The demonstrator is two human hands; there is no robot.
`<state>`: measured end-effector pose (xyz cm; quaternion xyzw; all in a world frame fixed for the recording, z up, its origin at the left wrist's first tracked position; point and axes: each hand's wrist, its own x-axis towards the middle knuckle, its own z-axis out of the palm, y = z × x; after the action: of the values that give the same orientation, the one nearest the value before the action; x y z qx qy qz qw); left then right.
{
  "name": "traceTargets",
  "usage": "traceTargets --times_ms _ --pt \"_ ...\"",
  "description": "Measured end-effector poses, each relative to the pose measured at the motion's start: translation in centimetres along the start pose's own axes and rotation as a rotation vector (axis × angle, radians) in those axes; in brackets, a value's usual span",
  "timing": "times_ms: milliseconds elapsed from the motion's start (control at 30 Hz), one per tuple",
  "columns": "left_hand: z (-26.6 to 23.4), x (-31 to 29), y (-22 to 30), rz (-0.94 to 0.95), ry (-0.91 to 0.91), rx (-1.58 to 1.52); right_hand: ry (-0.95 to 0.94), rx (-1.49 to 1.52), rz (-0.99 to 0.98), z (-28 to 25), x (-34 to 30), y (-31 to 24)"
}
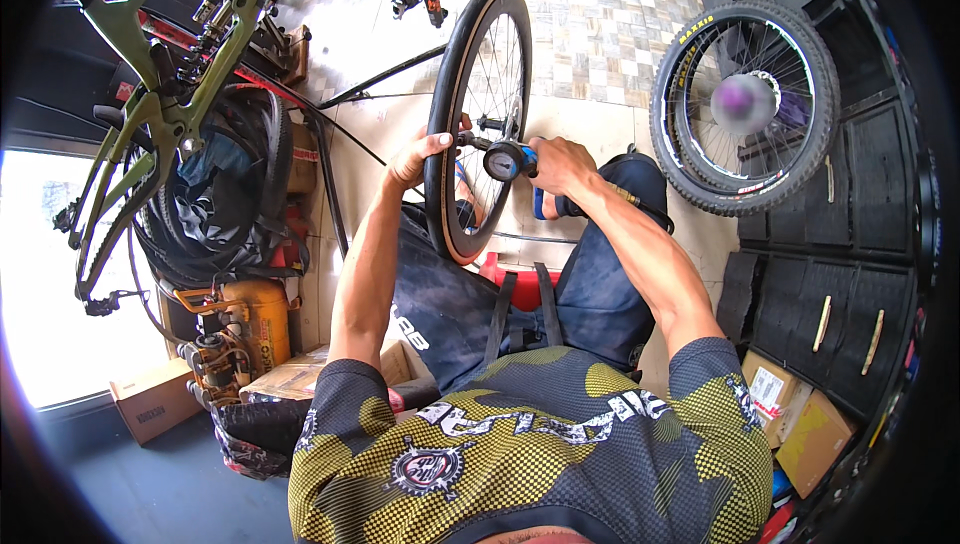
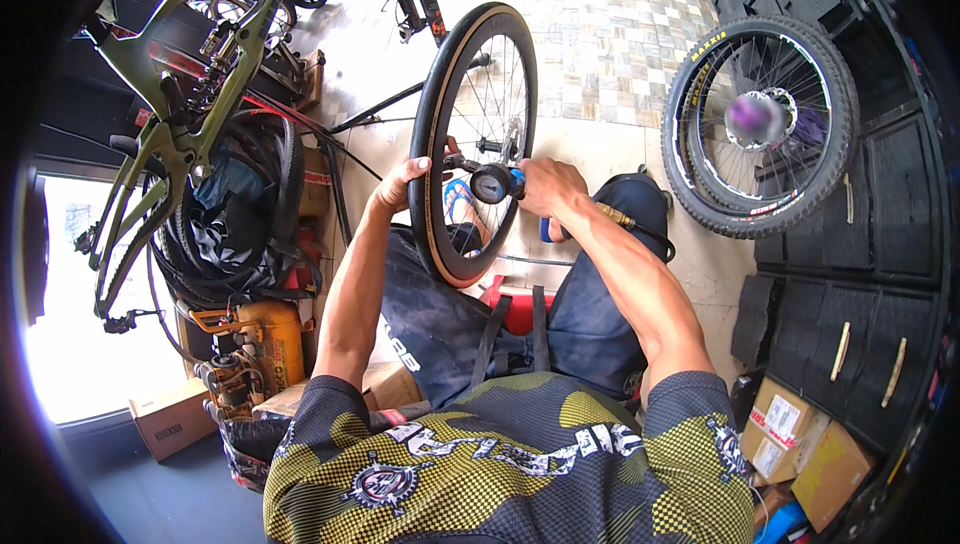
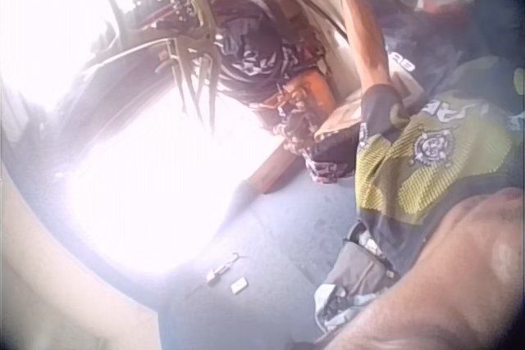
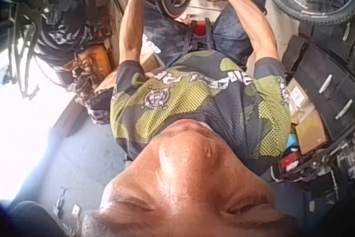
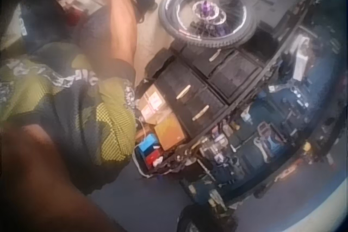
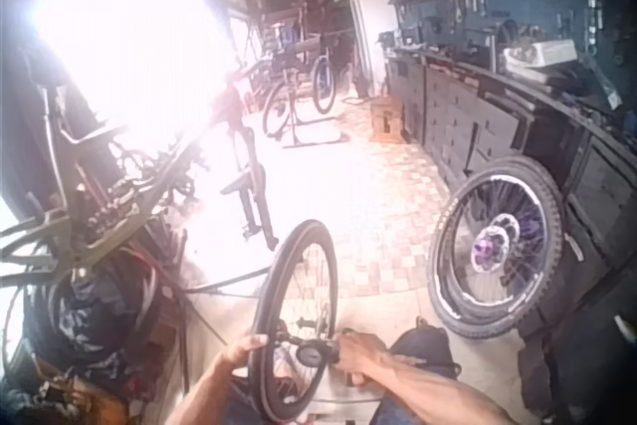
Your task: The person seats a bicycle tire onto a rim, rotates the wheel to check seating, and then uses a hand pump to inflate the tire. The person checks the tire pressure with a gauge and continues pumping.
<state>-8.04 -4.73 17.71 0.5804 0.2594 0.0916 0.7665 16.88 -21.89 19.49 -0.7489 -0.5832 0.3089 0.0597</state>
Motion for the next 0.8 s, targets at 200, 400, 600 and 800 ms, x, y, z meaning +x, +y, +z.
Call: traceTargets --times_ms 200,400,600,800 --pt "0.7 0.0 -0.6 0.059 0.034 -0.091 0.058 -0.001 -0.032 1.0 0.6 0.6" --pt "1.5 -0.2 -0.5 0.142 0.085 -0.096 0.056 -0.042 -0.145 1.2 0.4 1.6" --pt "2.0 -0.3 0.1 0.146 0.098 -0.069 0.06 0.012 -0.197 2.9 1.6 4.4" --pt "0.6 -0.2 -0.9 0.1 0.029 -0.083 0.05 0.035 -0.11 2.2 1.2 2.8"
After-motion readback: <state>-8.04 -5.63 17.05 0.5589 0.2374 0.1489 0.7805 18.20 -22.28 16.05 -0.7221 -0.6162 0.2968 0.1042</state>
